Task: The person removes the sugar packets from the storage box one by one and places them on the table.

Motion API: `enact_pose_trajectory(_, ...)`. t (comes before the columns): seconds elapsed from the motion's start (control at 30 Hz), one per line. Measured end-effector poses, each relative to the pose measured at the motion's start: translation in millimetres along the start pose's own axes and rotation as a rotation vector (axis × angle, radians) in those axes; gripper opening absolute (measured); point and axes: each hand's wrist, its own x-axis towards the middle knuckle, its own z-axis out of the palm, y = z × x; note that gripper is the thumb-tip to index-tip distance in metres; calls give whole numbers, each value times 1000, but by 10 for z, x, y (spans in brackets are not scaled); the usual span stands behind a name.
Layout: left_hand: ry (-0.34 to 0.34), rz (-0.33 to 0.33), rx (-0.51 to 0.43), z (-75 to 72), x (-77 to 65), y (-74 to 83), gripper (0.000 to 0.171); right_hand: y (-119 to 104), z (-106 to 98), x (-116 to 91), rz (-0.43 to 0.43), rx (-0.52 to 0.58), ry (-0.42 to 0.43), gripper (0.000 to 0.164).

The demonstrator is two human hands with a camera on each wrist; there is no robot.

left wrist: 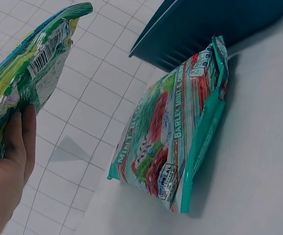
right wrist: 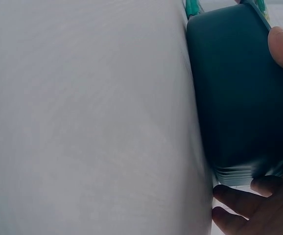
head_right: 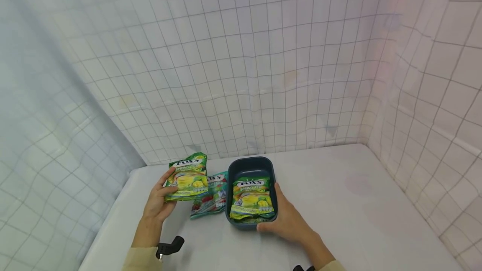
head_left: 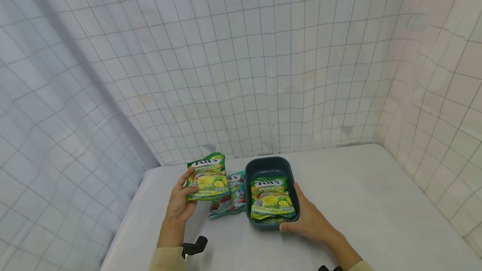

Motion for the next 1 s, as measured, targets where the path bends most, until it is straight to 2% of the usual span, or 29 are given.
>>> enact_pose_trajectory(0.1,8,4,-2,-57,-16,17,74,-5,-3,6,-2,2,-2,143)
enact_pose_trajectory(0.33,-32,13,-14,-146,-9,31,77,21,-36,18,-1,10,14,143)
enact_pose_trajectory(0.73,-54,9,-4,-428,-197,10,79,-3,42,-12,24,1,-7,145)
enact_pose_trajectory(1.0,-65,23,-41,-602,-138,-3,79,-5,-1,8,5,-1,-7,142)
